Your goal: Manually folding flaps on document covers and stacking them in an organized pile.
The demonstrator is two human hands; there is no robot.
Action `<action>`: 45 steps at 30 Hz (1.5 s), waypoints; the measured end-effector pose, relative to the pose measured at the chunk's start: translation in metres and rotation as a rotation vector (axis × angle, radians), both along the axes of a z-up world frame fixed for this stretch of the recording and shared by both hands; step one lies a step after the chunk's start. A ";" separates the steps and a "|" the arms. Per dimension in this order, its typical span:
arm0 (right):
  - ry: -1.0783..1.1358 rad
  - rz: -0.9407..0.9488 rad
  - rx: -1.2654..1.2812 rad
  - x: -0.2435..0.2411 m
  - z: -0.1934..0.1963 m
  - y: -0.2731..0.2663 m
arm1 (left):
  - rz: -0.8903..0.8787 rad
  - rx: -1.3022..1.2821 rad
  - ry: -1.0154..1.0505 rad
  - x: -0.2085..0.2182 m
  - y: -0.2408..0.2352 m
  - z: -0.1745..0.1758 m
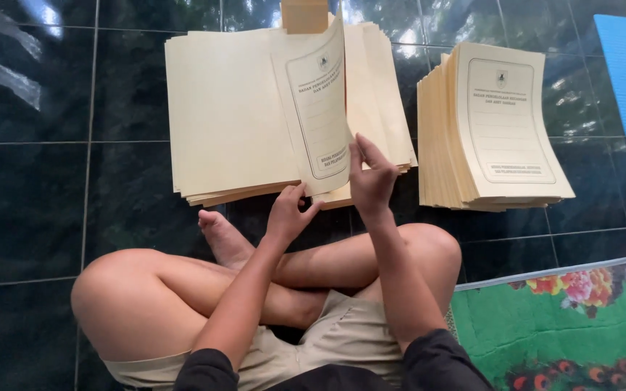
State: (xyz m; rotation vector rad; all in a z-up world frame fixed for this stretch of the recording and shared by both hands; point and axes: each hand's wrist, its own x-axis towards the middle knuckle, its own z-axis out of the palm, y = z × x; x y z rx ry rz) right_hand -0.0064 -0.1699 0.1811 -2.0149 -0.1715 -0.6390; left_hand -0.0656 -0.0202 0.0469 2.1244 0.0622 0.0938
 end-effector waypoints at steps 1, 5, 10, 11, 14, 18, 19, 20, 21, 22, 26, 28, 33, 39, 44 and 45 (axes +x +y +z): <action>0.006 -0.001 0.005 0.004 0.002 -0.004 | -0.001 0.005 0.006 0.000 0.001 -0.002; 0.006 -0.020 -0.058 0.019 0.000 -0.024 | 0.011 -0.002 -0.033 0.002 0.000 -0.006; 0.087 -0.195 -0.147 0.037 -0.029 -0.054 | -0.004 0.047 -0.010 0.001 0.000 0.001; 0.096 -0.220 -0.175 0.043 -0.039 -0.061 | 0.022 0.123 -0.101 0.000 -0.001 0.005; 0.083 -0.240 -0.252 0.039 -0.038 -0.053 | 0.050 0.273 -0.399 0.002 -0.006 0.011; 0.054 0.100 0.133 0.017 -0.031 -0.017 | -0.105 0.334 -0.836 0.001 -0.024 0.005; 0.056 0.102 0.132 0.013 -0.038 -0.013 | -0.104 0.334 -0.834 -0.003 -0.029 0.003; 0.172 0.452 0.318 0.010 -0.044 -0.009 | -0.154 0.362 -0.834 -0.006 -0.033 0.001; 0.288 0.803 0.501 0.007 -0.050 -0.005 | -0.204 0.390 -0.834 -0.009 -0.038 -0.001; 0.288 0.803 0.502 0.001 -0.042 0.001 | -0.204 0.391 -0.833 -0.006 -0.037 -0.003; 0.589 0.997 0.396 -0.007 -0.041 0.014 | -0.200 0.473 -0.699 0.002 -0.026 -0.033; 0.599 0.875 0.246 0.004 -0.061 0.011 | -0.136 0.580 -0.580 0.006 -0.013 -0.033; 0.548 0.499 -0.550 0.039 -0.126 -0.015 | 0.189 0.583 -0.245 0.023 0.027 -0.023; 0.558 0.413 -0.701 0.051 -0.123 -0.012 | 0.049 0.419 0.172 0.019 0.047 -0.010; 0.546 0.178 -0.860 0.060 -0.115 -0.027 | -0.009 0.486 0.217 0.014 0.037 -0.002; 0.541 0.097 -0.906 0.060 -0.113 -0.034 | -0.006 0.501 0.233 0.015 0.035 -0.004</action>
